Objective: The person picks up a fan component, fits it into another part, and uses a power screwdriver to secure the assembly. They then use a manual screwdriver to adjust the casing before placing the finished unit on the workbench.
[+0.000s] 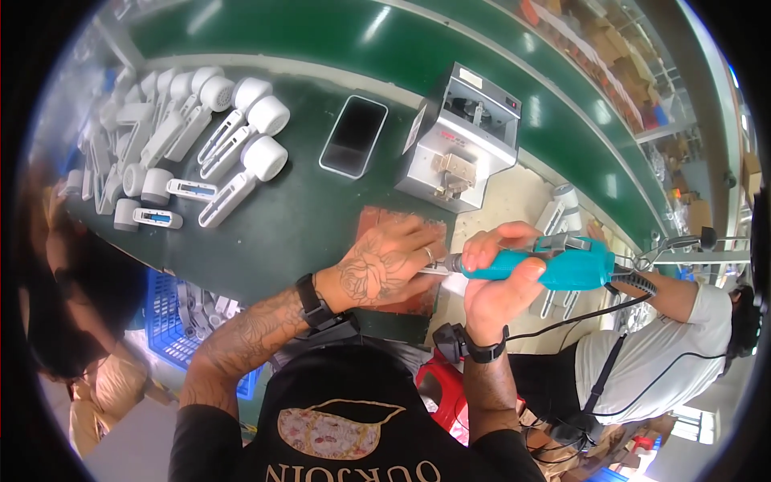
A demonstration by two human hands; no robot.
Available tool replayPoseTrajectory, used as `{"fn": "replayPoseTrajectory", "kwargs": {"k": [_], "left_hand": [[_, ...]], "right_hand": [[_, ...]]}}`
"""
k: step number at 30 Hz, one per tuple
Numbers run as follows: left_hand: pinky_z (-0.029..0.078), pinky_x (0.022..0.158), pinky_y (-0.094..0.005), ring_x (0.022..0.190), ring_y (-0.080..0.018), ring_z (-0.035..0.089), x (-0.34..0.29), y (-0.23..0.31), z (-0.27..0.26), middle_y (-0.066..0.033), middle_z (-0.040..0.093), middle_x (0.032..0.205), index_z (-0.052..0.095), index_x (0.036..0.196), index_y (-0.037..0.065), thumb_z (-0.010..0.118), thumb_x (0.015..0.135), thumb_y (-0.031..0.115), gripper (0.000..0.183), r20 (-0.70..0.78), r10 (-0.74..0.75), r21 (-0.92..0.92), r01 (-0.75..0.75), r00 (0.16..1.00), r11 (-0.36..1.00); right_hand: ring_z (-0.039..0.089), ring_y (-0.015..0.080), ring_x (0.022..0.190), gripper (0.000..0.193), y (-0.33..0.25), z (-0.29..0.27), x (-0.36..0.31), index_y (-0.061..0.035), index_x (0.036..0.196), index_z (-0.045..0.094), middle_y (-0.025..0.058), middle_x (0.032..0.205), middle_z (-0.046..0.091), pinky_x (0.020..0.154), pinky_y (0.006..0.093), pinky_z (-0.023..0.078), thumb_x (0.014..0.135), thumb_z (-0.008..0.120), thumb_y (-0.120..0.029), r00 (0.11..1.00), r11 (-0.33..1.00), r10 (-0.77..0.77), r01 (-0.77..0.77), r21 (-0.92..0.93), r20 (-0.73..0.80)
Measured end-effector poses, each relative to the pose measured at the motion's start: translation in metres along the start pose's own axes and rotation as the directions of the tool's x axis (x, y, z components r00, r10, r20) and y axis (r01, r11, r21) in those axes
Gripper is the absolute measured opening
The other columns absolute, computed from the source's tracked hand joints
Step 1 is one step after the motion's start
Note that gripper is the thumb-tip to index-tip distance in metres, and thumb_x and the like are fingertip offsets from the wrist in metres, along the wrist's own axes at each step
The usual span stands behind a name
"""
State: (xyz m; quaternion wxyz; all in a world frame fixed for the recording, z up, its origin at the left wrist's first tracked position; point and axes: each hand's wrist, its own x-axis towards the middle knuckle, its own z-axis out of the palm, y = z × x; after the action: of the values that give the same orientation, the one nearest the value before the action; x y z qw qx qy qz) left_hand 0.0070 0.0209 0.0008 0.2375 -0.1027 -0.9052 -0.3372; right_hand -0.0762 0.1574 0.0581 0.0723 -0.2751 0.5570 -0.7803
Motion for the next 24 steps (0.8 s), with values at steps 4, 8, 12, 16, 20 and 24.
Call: {"fn": "replayPoseTrajectory", "kwargs": {"k": [4, 8, 12, 16, 20, 24], "left_hand": [[0.051, 0.091, -0.0415, 0.106, -0.0311, 0.058, -0.001, 0.0, 0.001, -0.0154, 0.061, 0.12, 0.063, 0.106, 0.004, 0.077, 0.077, 0.022, 0.037, 0.001, -0.009, 0.008, 0.009, 1.0, 1.0], [0.05, 0.093, -0.0416, 0.107, -0.0316, 0.058, -0.001, 0.0, 0.0, -0.0153, 0.059, 0.119, 0.061, 0.104, 0.003, 0.076, 0.077, 0.024, 0.037, -0.036, -0.011, 0.001, 0.011, 0.999, 1.0], [0.049, 0.089, -0.0432, 0.107, -0.0326, 0.06, -0.002, 0.001, 0.003, -0.0123, 0.06, 0.112, 0.059, 0.09, 0.008, 0.081, 0.076, 0.022, 0.029, -0.034, 0.014, 0.041, -0.012, 0.999, 0.999], [0.048, 0.088, -0.0437, 0.103, -0.0322, 0.06, -0.001, 0.0, 0.002, -0.0106, 0.059, 0.105, 0.057, 0.087, 0.008, 0.081, 0.077, 0.021, 0.029, -0.015, -0.022, -0.052, 0.021, 1.0, 0.998], [0.046, 0.089, -0.0439, 0.103, -0.032, 0.06, -0.004, 0.001, 0.0, -0.0097, 0.059, 0.105, 0.057, 0.087, 0.008, 0.081, 0.077, 0.02, 0.029, -0.029, -0.051, -0.078, 0.048, 0.998, 0.996], [0.045, 0.088, -0.0445, 0.104, -0.0319, 0.06, -0.001, 0.0, 0.002, -0.009, 0.061, 0.111, 0.06, 0.092, 0.008, 0.082, 0.076, 0.02, 0.03, 0.059, -0.104, -0.136, 0.111, 0.993, 0.984]], "right_hand": [[0.05, 0.0173, 0.055, 0.071, 0.002, 0.003, 0.002, 0.0012, 0.108, 0.053, 0.005, 0.063, 0.048, 0.051, 0.032, 0.042, 0.089, 0.061, -0.067, 1.0, 1.0, -0.006, 0.006, -0.006, 0.015], [0.048, 0.0165, 0.052, 0.074, 0.004, 0.005, 0.001, 0.0029, 0.11, 0.053, 0.0043, 0.062, 0.048, 0.049, 0.0316, 0.041, 0.089, 0.06, -0.068, 0.999, 0.998, -0.042, 0.042, -0.041, 0.005], [0.047, 0.015, 0.051, 0.076, 0.004, 0.003, 0.002, 0.003, 0.113, 0.053, 0.0028, 0.061, 0.047, 0.048, 0.0308, 0.041, 0.089, 0.058, -0.069, 0.998, 0.997, -0.056, 0.058, -0.045, 0.032], [0.046, 0.0145, 0.049, 0.077, 0.009, -0.002, -0.002, 0.0026, 0.115, 0.053, 0.0024, 0.06, 0.047, 0.047, 0.0307, 0.04, 0.089, 0.056, -0.07, 0.995, 0.997, -0.074, 0.075, -0.007, 0.066], [0.046, 0.0143, 0.048, 0.078, 0.007, -0.002, 0.0, 0.0026, 0.115, 0.053, 0.0023, 0.06, 0.047, 0.046, 0.0309, 0.04, 0.089, 0.056, -0.071, 0.994, 0.998, -0.063, 0.064, -0.006, 0.09], [0.046, 0.0146, 0.049, 0.077, 0.006, -0.005, 0.0, 0.0025, 0.115, 0.052, 0.0027, 0.061, 0.048, 0.046, 0.0311, 0.041, 0.09, 0.055, -0.07, 0.993, 0.999, -0.051, 0.05, 0.01, 0.111]]}}
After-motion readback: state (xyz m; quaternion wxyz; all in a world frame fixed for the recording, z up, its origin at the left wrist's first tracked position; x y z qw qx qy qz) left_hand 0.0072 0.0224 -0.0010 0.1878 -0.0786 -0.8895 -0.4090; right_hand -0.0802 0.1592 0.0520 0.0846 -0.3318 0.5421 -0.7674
